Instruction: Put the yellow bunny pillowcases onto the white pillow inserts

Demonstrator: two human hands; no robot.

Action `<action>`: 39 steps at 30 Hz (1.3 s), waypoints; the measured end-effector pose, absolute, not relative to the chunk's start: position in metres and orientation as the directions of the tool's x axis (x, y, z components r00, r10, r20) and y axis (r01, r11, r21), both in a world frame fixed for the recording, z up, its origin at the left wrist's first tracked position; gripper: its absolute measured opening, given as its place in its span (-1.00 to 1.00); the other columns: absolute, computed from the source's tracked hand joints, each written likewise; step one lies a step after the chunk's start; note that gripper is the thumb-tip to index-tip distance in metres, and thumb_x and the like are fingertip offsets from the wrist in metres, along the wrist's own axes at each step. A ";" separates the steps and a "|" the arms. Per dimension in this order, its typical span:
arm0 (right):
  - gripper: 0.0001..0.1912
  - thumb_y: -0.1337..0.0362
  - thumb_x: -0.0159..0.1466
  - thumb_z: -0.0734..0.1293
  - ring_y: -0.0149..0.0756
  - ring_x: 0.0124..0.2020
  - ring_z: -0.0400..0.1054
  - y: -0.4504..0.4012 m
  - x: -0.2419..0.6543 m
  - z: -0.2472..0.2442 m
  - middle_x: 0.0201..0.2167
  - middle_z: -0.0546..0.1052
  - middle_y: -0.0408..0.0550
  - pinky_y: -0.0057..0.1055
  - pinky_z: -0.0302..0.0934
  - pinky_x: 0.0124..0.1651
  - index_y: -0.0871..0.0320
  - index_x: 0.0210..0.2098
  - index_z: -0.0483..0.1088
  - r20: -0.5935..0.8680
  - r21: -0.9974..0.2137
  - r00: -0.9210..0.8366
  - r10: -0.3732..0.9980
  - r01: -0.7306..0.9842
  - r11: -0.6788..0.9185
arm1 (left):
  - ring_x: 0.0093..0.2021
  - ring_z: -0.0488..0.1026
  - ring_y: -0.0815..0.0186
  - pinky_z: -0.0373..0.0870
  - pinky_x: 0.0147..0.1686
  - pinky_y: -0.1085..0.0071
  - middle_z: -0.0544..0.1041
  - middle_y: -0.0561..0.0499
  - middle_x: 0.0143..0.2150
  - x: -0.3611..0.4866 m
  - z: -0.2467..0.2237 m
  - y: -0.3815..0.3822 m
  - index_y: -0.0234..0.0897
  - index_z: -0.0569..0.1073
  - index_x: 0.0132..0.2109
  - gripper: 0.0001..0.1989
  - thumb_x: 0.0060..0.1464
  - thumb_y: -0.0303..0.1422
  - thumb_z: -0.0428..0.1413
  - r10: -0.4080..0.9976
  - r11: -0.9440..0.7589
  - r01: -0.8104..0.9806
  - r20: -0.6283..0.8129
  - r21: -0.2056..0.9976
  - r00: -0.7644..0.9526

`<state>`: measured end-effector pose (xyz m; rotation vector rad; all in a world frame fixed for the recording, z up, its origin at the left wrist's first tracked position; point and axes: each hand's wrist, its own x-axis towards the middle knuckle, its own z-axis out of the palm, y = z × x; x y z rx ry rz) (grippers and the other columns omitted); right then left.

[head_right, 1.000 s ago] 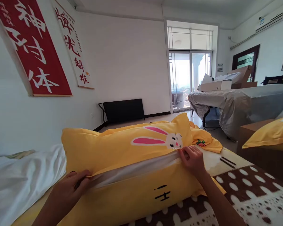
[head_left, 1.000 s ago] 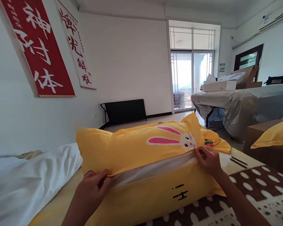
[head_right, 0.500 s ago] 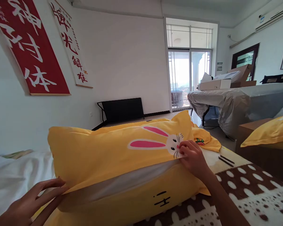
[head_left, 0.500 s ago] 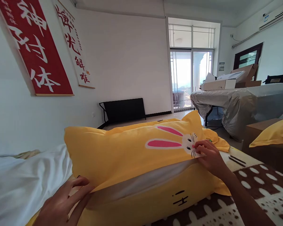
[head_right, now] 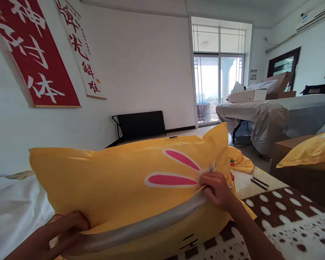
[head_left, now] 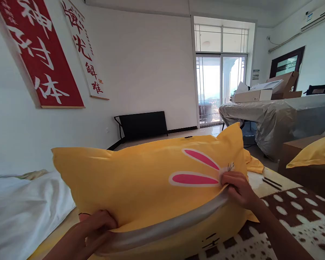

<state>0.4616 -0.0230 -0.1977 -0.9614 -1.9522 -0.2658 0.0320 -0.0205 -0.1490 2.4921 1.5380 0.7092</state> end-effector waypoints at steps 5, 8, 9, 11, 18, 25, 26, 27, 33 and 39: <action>-0.90 0.30 0.06 0.30 -0.33 -0.45 0.28 -0.030 0.455 -0.192 -0.53 0.41 -0.15 -0.46 0.01 -0.37 0.12 -0.43 0.25 0.645 -0.101 -0.357 0.676 0.837 0.538 | -0.42 0.35 0.30 0.32 -0.36 0.50 0.46 0.06 -0.46 0.033 -0.158 -0.015 -0.13 0.43 -0.50 -0.75 0.03 -0.21 -0.05 0.848 -0.481 0.812 0.408 0.330 0.337; -0.88 0.41 -0.02 0.26 -0.32 -0.47 0.26 -0.027 0.452 -0.197 -0.57 0.39 -0.17 -0.46 -0.07 -0.40 0.12 -0.47 0.23 0.622 -0.038 -0.358 0.696 0.874 0.484 | -0.43 0.36 0.30 0.31 -0.40 0.49 0.46 0.06 -0.43 0.045 -0.157 -0.018 -0.14 0.42 -0.48 -0.84 -0.02 -0.32 -0.02 0.841 -0.479 0.856 0.384 0.196 0.382; -0.87 0.44 -0.04 0.23 -0.32 -0.47 0.26 -0.025 0.452 -0.199 -0.57 0.38 -0.16 -0.46 -0.09 -0.41 0.12 -0.49 0.23 0.616 -0.029 -0.361 0.700 0.877 0.479 | -0.40 0.38 0.29 0.32 -0.38 0.48 0.47 0.04 -0.39 0.055 -0.157 -0.021 -0.15 0.42 -0.45 -0.86 -0.02 -0.35 -0.02 0.810 -0.504 0.852 0.421 0.143 0.408; -0.86 0.46 -0.06 0.21 -0.33 -0.47 0.26 -0.024 0.452 -0.200 -0.57 0.38 -0.16 -0.47 -0.10 -0.40 0.12 -0.51 0.22 0.605 -0.024 -0.372 0.704 0.875 0.483 | -0.26 0.40 0.26 0.33 -0.27 0.43 0.48 -0.01 -0.25 0.084 -0.158 -0.029 -0.16 0.43 -0.30 -0.86 0.01 -0.36 -0.02 0.692 -0.580 0.814 0.553 0.042 0.464; -0.83 0.53 -0.19 0.13 -0.36 -0.55 0.18 -0.028 0.455 -0.195 -0.66 0.30 -0.17 -0.46 -0.18 -0.46 0.13 -0.63 0.12 0.590 0.038 -0.428 0.685 0.862 0.506 | -0.02 0.32 0.13 0.17 -0.02 0.20 0.43 -0.13 0.00 0.178 -0.180 -0.032 -0.21 0.33 0.07 -0.56 0.01 -0.51 0.01 0.409 -0.563 0.773 0.715 -0.291 0.567; -0.79 0.56 -0.16 0.16 -0.36 -0.54 0.14 -0.029 0.452 -0.198 -0.67 0.26 -0.17 -0.46 -0.18 -0.44 0.14 -0.62 0.06 0.494 0.045 -0.461 0.737 0.860 0.508 | -0.09 0.35 0.18 0.14 -0.02 0.21 0.50 -0.09 -0.11 0.182 -0.207 0.002 -0.27 0.41 -0.05 -0.70 0.07 -0.56 -0.01 0.400 -0.537 0.825 0.809 -0.175 0.432; -0.79 0.55 -0.13 0.18 -0.35 -0.53 0.15 -0.029 0.452 -0.198 -0.66 0.26 -0.17 -0.46 -0.16 -0.43 0.14 -0.62 0.07 0.491 0.036 -0.457 0.742 0.862 0.506 | -0.08 0.36 0.20 0.14 -0.01 0.22 0.50 -0.08 -0.10 0.182 -0.206 0.003 -0.26 0.42 -0.06 -0.72 0.09 -0.55 -0.03 0.401 -0.559 0.816 0.813 -0.149 0.423; -0.79 0.52 -0.09 0.21 -0.35 -0.52 0.16 -0.028 0.452 -0.198 -0.65 0.27 -0.16 -0.46 -0.15 -0.42 0.14 -0.61 0.07 0.491 0.026 -0.454 0.744 0.861 0.508 | -0.07 0.37 0.22 0.14 0.00 0.23 0.50 -0.07 -0.10 0.181 -0.205 0.003 -0.25 0.42 -0.07 -0.73 0.12 -0.53 -0.04 0.412 -0.590 0.799 0.807 -0.116 0.422; -0.70 0.23 0.21 0.29 -0.35 -0.52 0.20 -0.015 0.460 -0.206 -0.64 0.29 -0.14 -0.47 -0.07 -0.40 0.15 -0.59 0.14 0.560 -0.017 -0.463 0.687 0.823 0.568 | -0.10 0.39 0.32 0.19 -0.01 0.31 0.51 -0.02 -0.13 0.177 -0.191 -0.003 -0.24 0.43 -0.09 -0.78 0.17 -0.50 -0.05 0.446 -0.724 0.689 0.784 0.032 0.433; -0.71 0.25 0.27 0.24 -0.38 -0.51 0.21 -0.006 0.466 -0.215 -0.64 0.30 -0.15 -0.48 -0.04 -0.38 0.16 -0.56 0.21 0.615 -0.024 -0.446 0.651 0.814 0.580 | -0.19 0.40 0.35 0.22 -0.11 0.34 0.52 0.01 -0.24 0.176 -0.191 -0.006 -0.27 0.44 -0.15 -0.77 0.14 -0.60 -0.03 0.348 -0.734 0.677 0.824 -0.057 0.447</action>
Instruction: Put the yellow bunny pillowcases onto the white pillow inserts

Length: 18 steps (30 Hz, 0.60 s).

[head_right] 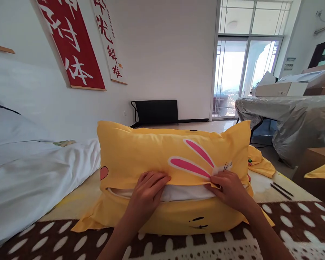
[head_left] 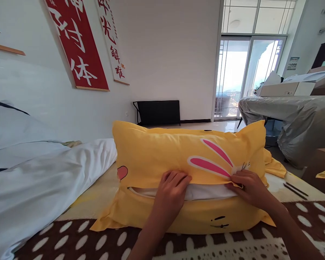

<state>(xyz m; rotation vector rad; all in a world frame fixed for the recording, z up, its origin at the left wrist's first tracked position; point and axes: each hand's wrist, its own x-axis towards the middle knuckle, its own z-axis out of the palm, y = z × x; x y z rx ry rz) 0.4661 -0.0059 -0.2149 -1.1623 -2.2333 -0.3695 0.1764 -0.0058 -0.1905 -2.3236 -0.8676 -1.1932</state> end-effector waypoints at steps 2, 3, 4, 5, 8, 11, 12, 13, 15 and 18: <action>-0.76 0.31 0.18 0.29 -0.37 -0.52 0.19 -0.005 0.466 -0.215 -0.64 0.30 -0.16 -0.48 -0.06 -0.39 0.15 -0.57 0.18 0.621 -0.002 -0.446 0.645 0.821 0.571 | -0.18 0.38 0.32 0.23 -0.12 0.33 0.52 0.00 -0.25 0.176 -0.186 -0.013 -0.29 0.43 -0.15 -0.75 0.11 -0.63 -0.03 0.319 -0.740 0.668 0.830 -0.083 0.457; -0.78 0.35 0.12 0.30 -0.37 -0.52 0.18 -0.004 0.466 -0.216 -0.64 0.29 -0.16 -0.48 -0.06 -0.40 0.15 -0.58 0.16 0.620 0.008 -0.445 0.647 0.827 0.562 | -0.18 0.37 0.31 0.23 -0.12 0.32 0.51 -0.01 -0.25 0.175 -0.183 -0.019 -0.29 0.43 -0.15 -0.75 0.10 -0.64 -0.03 0.306 -0.742 0.664 0.833 -0.095 0.461; -0.80 0.40 0.05 0.29 -0.36 -0.52 0.17 -0.004 0.466 -0.216 -0.63 0.29 -0.16 -0.48 -0.08 -0.41 0.14 -0.58 0.14 0.618 0.015 -0.441 0.651 0.835 0.550 | -0.19 0.36 0.29 0.24 -0.12 0.32 0.51 -0.02 -0.26 0.175 -0.180 -0.024 -0.31 0.42 -0.15 -0.75 0.09 -0.64 -0.03 0.292 -0.741 0.663 0.836 -0.109 0.465; -0.81 0.45 -0.01 0.27 -0.36 -0.52 0.16 -0.004 0.465 -0.216 -0.63 0.29 -0.17 -0.48 -0.09 -0.41 0.14 -0.59 0.12 0.616 0.021 -0.434 0.657 0.843 0.537 | -0.20 0.35 0.28 0.24 -0.13 0.32 0.50 -0.03 -0.28 0.174 -0.177 -0.030 -0.32 0.42 -0.16 -0.76 0.08 -0.65 -0.03 0.283 -0.737 0.664 0.836 -0.124 0.471; -0.82 0.52 -0.15 0.19 -0.36 -0.53 0.16 -0.005 0.461 -0.216 -0.65 0.30 -0.16 -0.47 -0.13 -0.42 0.14 -0.61 0.12 0.628 0.030 -0.400 0.668 0.870 0.493 | -0.29 0.31 0.26 0.26 -0.22 0.32 0.45 -0.05 -0.35 0.175 -0.172 -0.044 -0.34 0.41 -0.23 -0.75 0.02 -0.69 -0.05 0.301 -0.708 0.680 0.790 -0.189 0.534; -0.85 0.51 -0.18 0.17 -0.35 -0.56 0.17 -0.004 0.456 -0.218 -0.68 0.31 -0.15 -0.46 -0.15 -0.43 0.14 -0.64 0.15 0.663 0.024 -0.345 0.665 0.897 0.441 | -0.37 0.29 0.25 0.28 -0.32 0.32 0.43 -0.04 -0.38 0.178 -0.176 -0.046 -0.32 0.41 -0.34 -0.71 -0.13 -0.72 -0.06 0.463 -0.685 0.697 0.612 -0.212 0.641; -0.86 0.50 -0.17 0.18 -0.35 -0.56 0.18 -0.003 0.455 -0.219 -0.69 0.32 -0.15 -0.45 -0.14 -0.43 0.14 -0.65 0.16 0.672 0.022 -0.331 0.662 0.903 0.429 | -0.37 0.30 0.24 0.29 -0.33 0.32 0.44 -0.04 -0.38 0.180 -0.179 -0.044 -0.31 0.41 -0.37 -0.71 -0.17 -0.72 -0.06 0.527 -0.679 0.706 0.536 -0.200 0.659; -0.87 0.49 -0.16 0.19 -0.34 -0.56 0.18 -0.002 0.454 -0.220 -0.69 0.33 -0.14 -0.45 -0.14 -0.43 0.14 -0.65 0.17 0.677 0.021 -0.324 0.661 0.906 0.422 | -0.37 0.32 0.23 0.31 -0.32 0.31 0.44 -0.04 -0.37 0.182 -0.182 -0.041 -0.30 0.41 -0.39 -0.71 -0.18 -0.72 -0.06 0.587 -0.669 0.721 0.466 -0.181 0.662; -0.87 0.49 -0.14 0.20 -0.33 -0.55 0.19 0.000 0.453 -0.221 -0.68 0.34 -0.13 -0.45 -0.12 -0.42 0.14 -0.65 0.19 0.682 0.026 -0.322 0.657 0.908 0.418 | -0.33 0.35 0.21 0.32 -0.29 0.28 0.46 -0.05 -0.36 0.187 -0.187 -0.034 -0.30 0.42 -0.40 -0.72 -0.15 -0.71 -0.07 0.676 -0.639 0.756 0.367 -0.141 0.639; -0.86 0.51 -0.11 0.20 -0.33 -0.53 0.18 0.002 0.452 -0.222 -0.65 0.35 -0.13 -0.43 -0.07 -0.39 0.14 -0.63 0.20 0.697 0.047 -0.330 0.637 0.907 0.418 | -0.27 0.37 0.20 0.32 -0.22 0.26 0.47 -0.07 -0.31 0.189 -0.187 -0.026 -0.32 0.43 -0.38 -0.71 -0.10 -0.71 -0.09 0.737 -0.607 0.787 0.292 -0.107 0.609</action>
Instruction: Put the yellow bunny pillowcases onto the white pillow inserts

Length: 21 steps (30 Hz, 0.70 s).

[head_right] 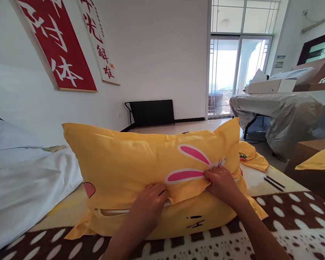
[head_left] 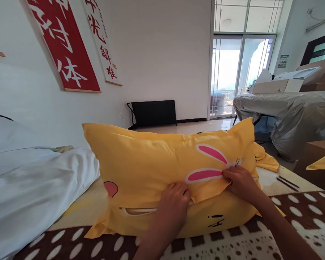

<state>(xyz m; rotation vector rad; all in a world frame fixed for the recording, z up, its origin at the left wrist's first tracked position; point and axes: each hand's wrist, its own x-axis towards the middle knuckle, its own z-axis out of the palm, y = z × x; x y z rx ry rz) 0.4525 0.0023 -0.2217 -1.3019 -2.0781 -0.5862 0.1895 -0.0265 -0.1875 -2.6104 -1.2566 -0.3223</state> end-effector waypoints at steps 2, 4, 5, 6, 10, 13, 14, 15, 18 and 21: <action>-0.86 0.52 -0.08 0.20 -0.30 -0.48 0.20 0.000 0.450 -0.220 -0.60 0.37 -0.11 -0.40 -0.02 -0.34 0.15 -0.59 0.22 0.716 0.062 -0.333 0.613 0.906 0.419 | -0.26 0.37 0.21 0.31 -0.19 0.25 0.47 -0.07 -0.29 0.188 -0.184 -0.025 -0.32 0.43 -0.37 -0.72 -0.06 -0.69 -0.09 0.746 -0.609 0.789 0.276 -0.082 0.605; -0.83 0.52 -0.06 0.19 -0.24 -0.38 0.23 -0.006 0.443 -0.217 -0.48 0.42 -0.05 -0.36 0.04 -0.26 0.16 -0.49 0.28 0.750 0.069 -0.332 0.572 0.899 0.432 | -0.25 0.37 0.22 0.31 -0.17 0.26 0.47 -0.06 -0.28 0.186 -0.181 -0.025 -0.31 0.43 -0.37 -0.74 -0.02 -0.67 -0.08 0.750 -0.613 0.788 0.274 -0.051 0.602; -0.78 0.52 -0.06 0.19 -0.21 -0.32 0.24 -0.010 0.438 -0.215 -0.41 0.44 -0.01 -0.33 0.07 -0.22 0.18 -0.41 0.32 0.773 0.077 -0.339 0.537 0.890 0.450 | -0.24 0.37 0.22 0.30 -0.17 0.26 0.48 -0.06 -0.28 0.185 -0.181 -0.026 -0.31 0.43 -0.36 -0.75 0.00 -0.66 -0.08 0.749 -0.617 0.786 0.278 -0.037 0.602; -0.71 0.53 -0.04 0.19 -0.18 -0.26 0.25 -0.014 0.432 -0.215 -0.33 0.45 0.03 -0.29 0.08 -0.18 0.19 -0.32 0.34 0.797 0.093 -0.354 0.489 0.872 0.480 | -0.24 0.37 0.22 0.30 -0.18 0.27 0.48 -0.06 -0.27 0.184 -0.180 -0.027 -0.30 0.43 -0.35 -0.75 0.01 -0.65 -0.08 0.745 -0.624 0.781 0.282 -0.027 0.605; -0.63 0.55 0.12 0.16 -0.22 -0.19 0.27 -0.027 0.399 -0.220 -0.24 0.48 0.02 -0.24 0.10 -0.07 0.19 -0.11 0.33 0.852 0.210 -0.449 0.270 0.765 0.609 | -0.22 0.37 0.21 0.30 -0.19 0.26 0.48 -0.06 -0.26 0.184 -0.185 -0.031 -0.29 0.45 -0.31 -0.77 0.05 -0.61 -0.07 0.708 -0.660 0.751 0.310 -0.030 0.635; -0.76 0.55 0.16 0.16 -0.29 -0.32 0.25 -0.027 0.380 -0.234 -0.38 0.47 -0.05 -0.30 0.09 -0.21 0.16 -0.30 0.35 0.889 0.179 -0.395 0.232 0.765 0.618 | -0.26 0.36 0.21 0.30 -0.22 0.25 0.46 -0.06 -0.29 0.184 -0.188 -0.034 -0.30 0.44 -0.33 -0.81 0.01 -0.61 -0.03 0.674 -0.678 0.732 0.336 -0.074 0.658; -0.79 0.55 0.16 0.16 -0.30 -0.35 0.22 -0.025 0.376 -0.239 -0.42 0.45 -0.06 -0.31 0.07 -0.26 0.15 -0.37 0.33 0.898 0.144 -0.364 0.247 0.773 0.617 | -0.27 0.35 0.21 0.31 -0.24 0.26 0.46 -0.06 -0.30 0.184 -0.188 -0.034 -0.30 0.43 -0.34 -0.82 0.00 -0.61 -0.01 0.662 -0.684 0.724 0.346 -0.085 0.665; -0.79 0.54 0.15 0.15 -0.30 -0.38 0.20 -0.023 0.374 -0.244 -0.45 0.43 -0.06 -0.32 0.05 -0.29 0.15 -0.41 0.31 0.903 0.110 -0.338 0.265 0.777 0.619 | -0.28 0.35 0.22 0.31 -0.26 0.27 0.46 -0.05 -0.31 0.184 -0.188 -0.035 -0.30 0.42 -0.35 -0.82 -0.01 -0.62 0.00 0.651 -0.689 0.719 0.357 -0.092 0.670; -0.80 0.53 0.14 0.12 -0.30 -0.41 0.13 -0.017 0.374 -0.255 -0.52 0.35 -0.08 -0.32 0.00 -0.33 0.14 -0.46 0.27 0.897 0.055 -0.318 0.305 0.767 0.639 | -0.32 0.34 0.26 0.29 -0.30 0.32 0.45 -0.02 -0.34 0.182 -0.184 -0.036 -0.29 0.40 -0.38 -0.83 0.02 -0.62 0.00 0.615 -0.712 0.695 0.391 -0.098 0.685; -0.81 0.52 0.13 0.10 -0.31 -0.45 0.04 -0.012 0.377 -0.258 -0.57 0.26 -0.11 -0.33 -0.06 -0.36 0.14 -0.50 0.20 0.901 0.047 -0.318 0.295 0.748 0.662 | -0.30 0.35 0.29 0.29 -0.30 0.38 0.44 0.02 -0.33 0.176 -0.173 -0.042 -0.28 0.40 -0.38 -0.84 0.09 -0.57 0.00 0.596 -0.748 0.662 0.393 -0.044 0.700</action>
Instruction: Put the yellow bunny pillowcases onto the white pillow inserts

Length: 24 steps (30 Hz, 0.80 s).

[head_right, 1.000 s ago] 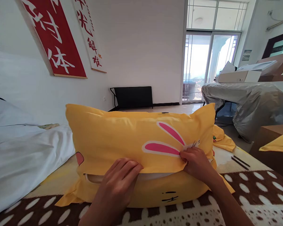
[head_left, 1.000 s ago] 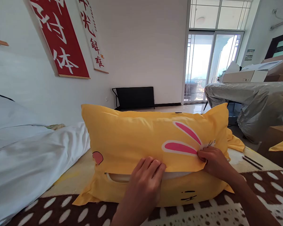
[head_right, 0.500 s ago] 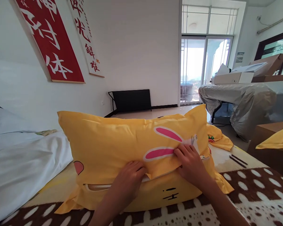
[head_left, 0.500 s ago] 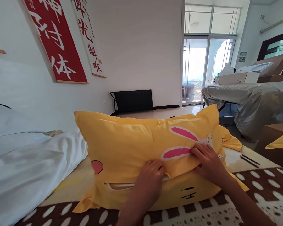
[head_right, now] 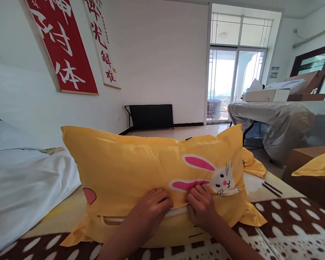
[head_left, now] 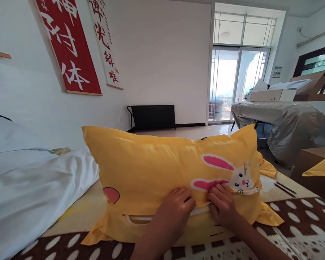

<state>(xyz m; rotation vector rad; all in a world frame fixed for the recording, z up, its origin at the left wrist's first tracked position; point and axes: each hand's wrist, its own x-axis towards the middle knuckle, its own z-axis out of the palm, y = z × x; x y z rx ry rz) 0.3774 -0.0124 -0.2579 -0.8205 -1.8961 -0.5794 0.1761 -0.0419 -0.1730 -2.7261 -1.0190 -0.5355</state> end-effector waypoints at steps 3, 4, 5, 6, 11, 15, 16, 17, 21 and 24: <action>-0.83 0.51 0.10 0.09 -0.31 -0.47 -0.01 -0.011 0.378 -0.255 -0.59 0.17 -0.13 -0.35 -0.11 -0.38 0.14 -0.52 0.12 0.911 0.037 -0.304 0.278 0.732 0.680 | -0.27 0.38 0.33 0.30 -0.31 0.45 0.44 0.05 -0.31 0.160 -0.155 -0.051 -0.24 0.39 -0.36 -0.84 0.16 -0.48 -0.03 0.639 -0.754 0.649 0.346 0.101 0.687; -0.83 0.51 0.09 0.09 -0.31 -0.47 -0.01 -0.011 0.378 -0.255 -0.59 0.15 -0.13 -0.35 -0.13 -0.39 0.13 -0.52 0.10 0.917 0.032 -0.294 0.271 0.729 0.684 | -0.28 0.39 0.35 0.30 -0.32 0.47 0.45 0.05 -0.31 0.152 -0.148 -0.054 -0.23 0.40 -0.35 -0.81 0.19 -0.45 -0.06 0.661 -0.740 0.658 0.331 0.142 0.673; -0.83 0.51 0.08 0.09 -0.32 -0.47 -0.02 -0.011 0.378 -0.254 -0.59 0.14 -0.14 -0.35 -0.13 -0.39 0.13 -0.53 0.08 0.922 0.026 -0.283 0.264 0.727 0.686 | -0.30 0.40 0.36 0.30 -0.33 0.48 0.45 0.06 -0.31 0.142 -0.141 -0.055 -0.22 0.41 -0.33 -0.78 0.21 -0.42 -0.10 0.685 -0.721 0.672 0.317 0.169 0.656; -0.84 0.51 0.06 0.10 -0.32 -0.47 -0.02 -0.010 0.378 -0.254 -0.59 0.14 -0.14 -0.36 -0.14 -0.39 0.13 -0.53 0.07 0.926 0.023 -0.275 0.259 0.726 0.687 | -0.32 0.41 0.37 0.30 -0.34 0.49 0.46 0.06 -0.31 0.131 -0.135 -0.054 -0.21 0.42 -0.32 -0.75 0.22 -0.41 -0.13 0.708 -0.700 0.691 0.307 0.181 0.636; -0.86 0.49 0.05 0.09 -0.34 -0.48 0.01 -0.007 0.378 -0.255 -0.58 0.14 -0.15 -0.37 -0.12 -0.38 0.13 -0.54 0.05 0.929 0.007 -0.271 0.251 0.693 0.721 | -0.32 0.49 0.33 0.35 -0.34 0.50 0.55 0.07 -0.28 0.059 -0.122 -0.037 -0.10 0.52 -0.27 -0.74 0.17 -0.32 -0.07 0.781 -0.592 0.791 0.351 0.153 0.517; -0.85 0.49 0.05 0.08 -0.35 -0.49 0.07 -0.002 0.379 -0.257 -0.60 0.16 -0.16 -0.37 -0.09 -0.37 0.13 -0.55 0.04 0.916 -0.038 -0.277 0.291 0.661 0.749 | -0.25 0.50 0.28 0.39 -0.26 0.47 0.56 0.05 -0.22 0.018 -0.142 -0.029 -0.09 0.52 -0.25 -0.84 0.03 -0.29 0.06 0.823 -0.519 0.835 0.370 0.181 0.431; -0.85 0.49 0.06 0.08 -0.35 -0.50 0.08 -0.001 0.379 -0.257 -0.61 0.17 -0.16 -0.37 -0.08 -0.37 0.13 -0.56 0.04 0.909 -0.052 -0.281 0.307 0.655 0.754 | -0.24 0.49 0.27 0.39 -0.24 0.45 0.55 0.05 -0.21 0.015 -0.148 -0.029 -0.11 0.50 -0.22 -0.82 -0.01 -0.32 0.09 0.841 -0.497 0.846 0.347 0.195 0.414; -0.85 0.48 0.06 0.07 -0.35 -0.50 0.09 0.000 0.379 -0.256 -0.61 0.18 -0.16 -0.37 -0.07 -0.37 0.13 -0.57 0.05 0.904 -0.065 -0.283 0.321 0.651 0.757 | -0.22 0.48 0.26 0.39 -0.22 0.43 0.53 0.04 -0.19 0.014 -0.154 -0.030 -0.13 0.47 -0.18 -0.78 -0.05 -0.34 0.09 0.861 -0.472 0.856 0.318 0.210 0.397; -0.82 0.46 0.09 0.07 -0.35 -0.53 0.10 0.002 0.377 -0.251 -0.63 0.20 -0.16 -0.37 -0.06 -0.39 0.13 -0.60 0.05 0.891 -0.110 -0.272 0.362 0.646 0.755 | -0.19 0.45 0.21 0.35 -0.22 0.35 0.49 -0.02 -0.17 0.027 -0.161 -0.033 -0.19 0.37 -0.16 -0.77 -0.05 -0.39 0.06 0.896 -0.411 0.890 0.267 0.195 0.355; -0.81 0.43 0.10 0.07 -0.34 -0.53 0.11 0.001 0.376 -0.248 -0.63 0.20 -0.15 -0.35 -0.04 -0.38 0.12 -0.61 0.07 0.867 -0.170 -0.251 0.431 0.662 0.730 | -0.27 0.44 0.20 0.32 -0.32 0.35 0.48 -0.04 -0.27 0.041 -0.158 -0.032 -0.23 0.32 -0.26 -0.88 -0.02 -0.45 0.00 0.869 -0.419 0.905 0.323 0.077 0.374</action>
